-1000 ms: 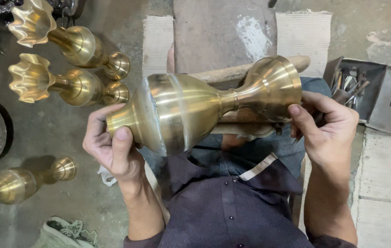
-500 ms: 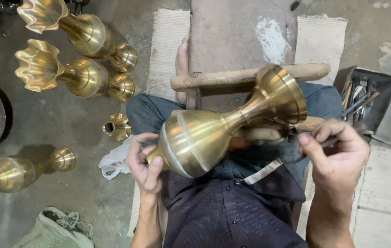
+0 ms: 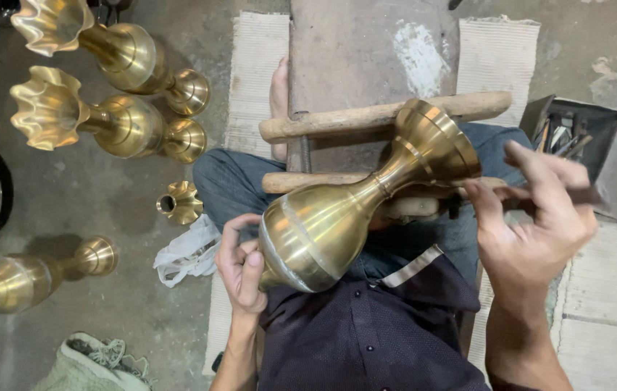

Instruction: The person sits on the workshop floor with a brass vase clamped in a wooden vise and engraves decorative patterns into its surface using a small hand chisel, striking and guiding the tool around the vase's flared base and stem while rotating the vase to reach new areas.

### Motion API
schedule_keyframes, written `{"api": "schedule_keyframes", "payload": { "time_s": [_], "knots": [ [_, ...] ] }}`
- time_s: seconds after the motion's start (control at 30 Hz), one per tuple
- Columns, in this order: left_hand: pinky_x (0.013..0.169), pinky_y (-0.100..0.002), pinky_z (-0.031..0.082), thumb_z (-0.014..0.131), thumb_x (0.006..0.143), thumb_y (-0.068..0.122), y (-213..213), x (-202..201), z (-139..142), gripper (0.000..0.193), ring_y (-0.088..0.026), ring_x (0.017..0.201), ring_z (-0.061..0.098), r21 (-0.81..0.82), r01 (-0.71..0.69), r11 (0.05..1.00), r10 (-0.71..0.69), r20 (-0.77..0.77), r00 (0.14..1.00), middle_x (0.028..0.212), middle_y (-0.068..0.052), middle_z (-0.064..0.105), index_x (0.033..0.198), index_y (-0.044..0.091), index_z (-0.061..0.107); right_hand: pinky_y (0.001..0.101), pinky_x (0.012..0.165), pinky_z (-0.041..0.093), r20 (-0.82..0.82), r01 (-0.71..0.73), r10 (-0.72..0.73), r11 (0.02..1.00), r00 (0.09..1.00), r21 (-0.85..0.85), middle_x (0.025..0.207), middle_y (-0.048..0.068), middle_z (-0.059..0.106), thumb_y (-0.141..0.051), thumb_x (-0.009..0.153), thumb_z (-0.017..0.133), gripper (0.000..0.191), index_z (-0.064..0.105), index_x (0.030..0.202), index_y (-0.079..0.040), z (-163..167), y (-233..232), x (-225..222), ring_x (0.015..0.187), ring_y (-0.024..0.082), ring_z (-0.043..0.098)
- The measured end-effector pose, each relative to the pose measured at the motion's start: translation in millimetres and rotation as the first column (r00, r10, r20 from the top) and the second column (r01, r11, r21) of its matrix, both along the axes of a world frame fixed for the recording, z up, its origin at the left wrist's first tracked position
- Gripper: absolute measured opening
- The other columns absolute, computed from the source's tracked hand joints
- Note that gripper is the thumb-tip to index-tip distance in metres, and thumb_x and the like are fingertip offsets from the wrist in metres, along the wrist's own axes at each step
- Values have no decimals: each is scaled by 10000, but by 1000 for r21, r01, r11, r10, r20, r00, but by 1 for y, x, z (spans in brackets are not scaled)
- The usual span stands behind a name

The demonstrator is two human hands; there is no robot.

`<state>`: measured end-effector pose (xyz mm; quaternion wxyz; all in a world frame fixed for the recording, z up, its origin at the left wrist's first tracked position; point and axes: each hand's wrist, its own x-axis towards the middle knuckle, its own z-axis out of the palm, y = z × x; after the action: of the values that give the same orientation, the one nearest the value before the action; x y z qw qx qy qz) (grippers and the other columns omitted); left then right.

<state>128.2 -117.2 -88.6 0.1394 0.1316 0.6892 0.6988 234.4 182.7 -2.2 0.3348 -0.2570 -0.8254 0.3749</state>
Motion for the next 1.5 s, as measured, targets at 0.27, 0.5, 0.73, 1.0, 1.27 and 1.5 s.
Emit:
{"api": "schedule_keyframes", "payload": {
  "time_s": [0.27, 0.5, 0.73, 1.0, 1.27, 1.5],
  "knots": [
    [631, -201, 404, 577, 987, 440, 2, 2, 7, 636, -48, 678, 559, -49, -14, 999, 12, -46, 999, 769, -52, 687, 1308, -103, 495, 274, 617, 521, 154, -69, 20, 945, 988, 321, 1079, 164, 720, 52, 906, 860, 279, 763, 1164, 7, 24, -11, -25, 722, 177, 650],
    [609, -208, 398, 584, 972, 443, 3, 1, 6, 647, -52, 640, 552, -38, -11, 999, 11, -20, 1000, 745, -62, 690, 1301, -107, 496, 212, 682, 568, 147, -299, 266, 912, 953, 282, 1191, 149, 703, -33, 978, 842, 280, 722, 1228, 0, 18, 24, -38, 839, 166, 700],
    [647, -219, 434, 576, 987, 431, 3, 1, 4, 627, -64, 681, 585, -25, -13, 1000, 12, -51, 999, 773, -69, 703, 1307, -104, 505, 273, 579, 484, 354, -579, 561, 813, 748, -65, 964, 127, 697, -162, 988, 725, 334, 747, 1308, -68, 10, 86, -81, 665, 129, 605],
    [704, -232, 467, 588, 969, 432, 2, 3, 2, 662, -94, 742, 624, 8, -15, 1000, 14, 30, 999, 834, -116, 725, 1340, -107, 489, 290, 829, 578, 156, -702, 827, 545, 540, -458, 1098, 103, 764, -521, 1102, 326, 611, 666, 1352, -79, -28, 114, -105, 1008, 174, 712],
    [810, -301, 514, 592, 910, 539, 8, 1, 7, 817, -203, 886, 679, 25, -3, 1000, 0, 123, 992, 989, -181, 742, 1384, -115, 473, 269, 642, 544, 259, -638, 782, 616, 567, -463, 922, 39, 731, -385, 1029, 542, 433, 708, 1323, -113, -20, 110, -106, 787, 114, 663],
    [1058, -377, 475, 502, 886, 666, 7, -2, 18, 947, -281, 1216, 643, -56, 155, 986, -143, 181, 973, 1295, -222, 669, 1442, -101, 484, 234, 495, 394, 268, -413, 609, 740, 746, -530, 673, -13, 634, -231, 960, 739, 238, 792, 1136, -81, -11, 99, -107, 570, 44, 502]
  ]
}}
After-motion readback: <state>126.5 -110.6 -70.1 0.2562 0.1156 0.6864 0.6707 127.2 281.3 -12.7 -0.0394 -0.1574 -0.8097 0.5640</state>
